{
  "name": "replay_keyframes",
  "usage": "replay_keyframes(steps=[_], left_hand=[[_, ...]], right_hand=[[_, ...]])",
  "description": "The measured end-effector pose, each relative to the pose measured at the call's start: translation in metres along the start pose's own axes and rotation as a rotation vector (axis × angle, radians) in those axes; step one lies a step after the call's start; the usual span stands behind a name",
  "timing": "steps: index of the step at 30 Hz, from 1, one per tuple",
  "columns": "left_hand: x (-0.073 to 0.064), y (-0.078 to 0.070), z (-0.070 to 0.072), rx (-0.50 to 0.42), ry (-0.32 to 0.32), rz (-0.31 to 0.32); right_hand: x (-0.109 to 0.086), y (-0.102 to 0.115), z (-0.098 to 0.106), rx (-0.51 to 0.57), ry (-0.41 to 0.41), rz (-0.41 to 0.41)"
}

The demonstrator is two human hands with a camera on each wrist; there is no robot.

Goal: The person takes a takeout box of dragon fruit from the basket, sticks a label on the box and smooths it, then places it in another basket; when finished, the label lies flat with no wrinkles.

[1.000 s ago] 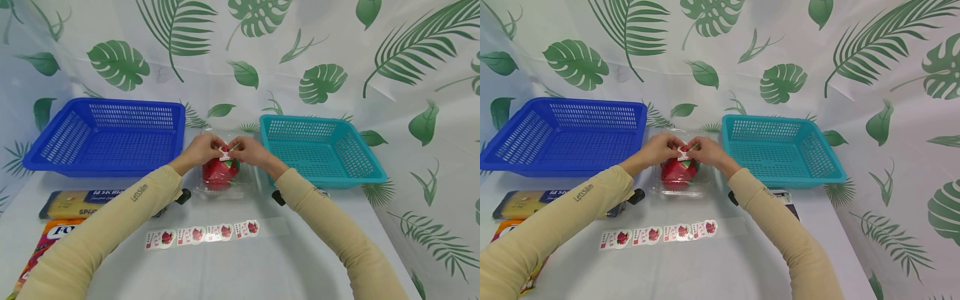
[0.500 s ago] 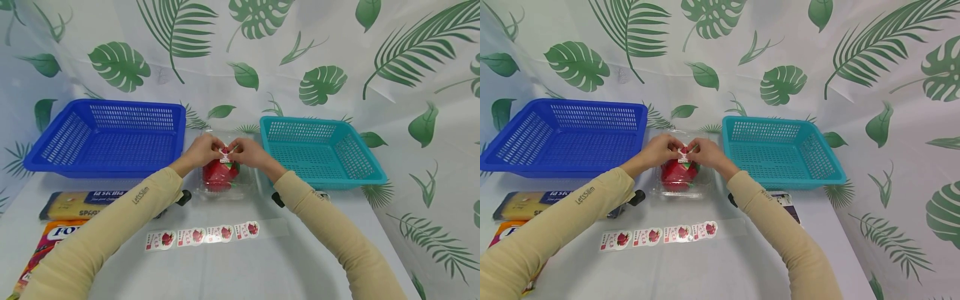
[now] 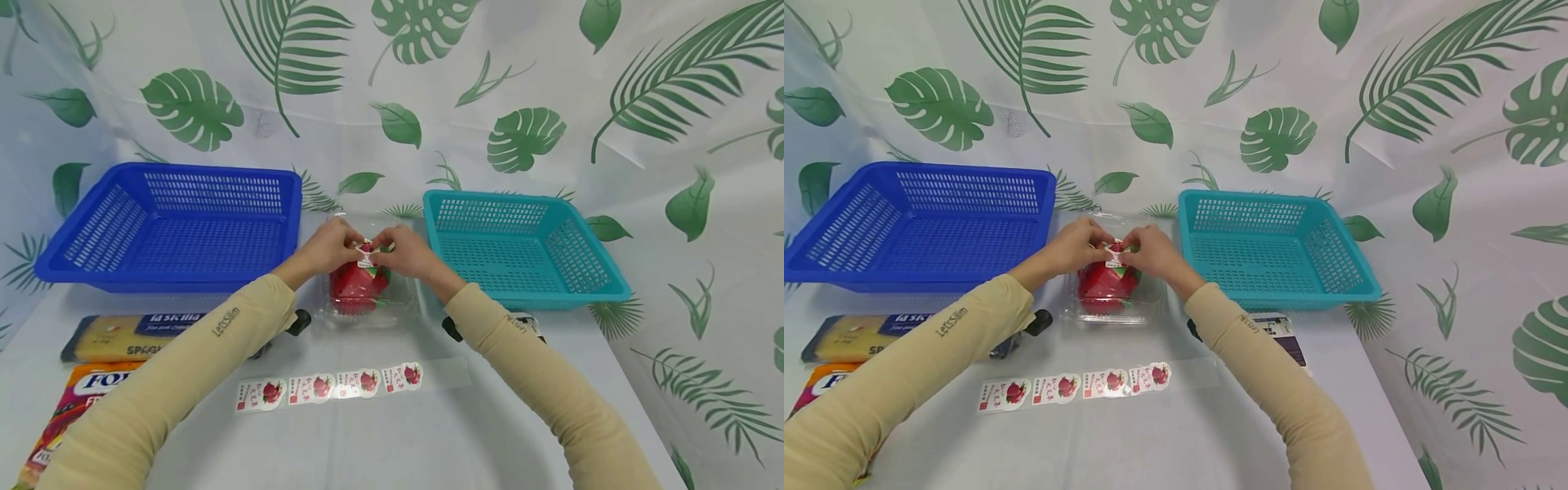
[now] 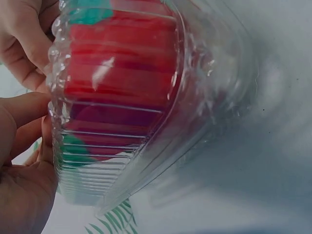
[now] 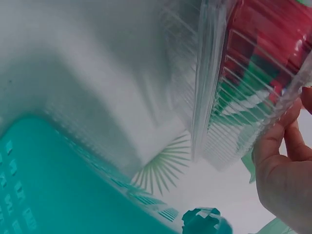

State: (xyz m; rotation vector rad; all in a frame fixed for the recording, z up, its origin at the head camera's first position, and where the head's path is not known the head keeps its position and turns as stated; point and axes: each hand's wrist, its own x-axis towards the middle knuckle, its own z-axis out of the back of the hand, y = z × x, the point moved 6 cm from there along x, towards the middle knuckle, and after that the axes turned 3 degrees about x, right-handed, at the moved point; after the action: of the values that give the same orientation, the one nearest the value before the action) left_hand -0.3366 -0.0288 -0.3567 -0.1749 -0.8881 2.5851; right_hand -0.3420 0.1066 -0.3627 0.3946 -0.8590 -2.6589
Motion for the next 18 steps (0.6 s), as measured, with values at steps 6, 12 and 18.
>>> replay_keyframes(steps=[6, 12, 18], left_hand=[[-0.0006, 0.0020, -0.0002, 0.001, -0.016, -0.008], [-0.0005, 0.0002, -0.0003, 0.033, 0.000, -0.035], [-0.0017, 0.0001, 0.0000, 0.005, 0.028, -0.014]], right_hand=[[0.0000, 0.0010, -0.0030, 0.010, -0.002, 0.045], [-0.0005, -0.0002, -0.0053, 0.029, 0.022, 0.049], [-0.0017, 0.0024, -0.0032, -0.045, 0.029, 0.090]])
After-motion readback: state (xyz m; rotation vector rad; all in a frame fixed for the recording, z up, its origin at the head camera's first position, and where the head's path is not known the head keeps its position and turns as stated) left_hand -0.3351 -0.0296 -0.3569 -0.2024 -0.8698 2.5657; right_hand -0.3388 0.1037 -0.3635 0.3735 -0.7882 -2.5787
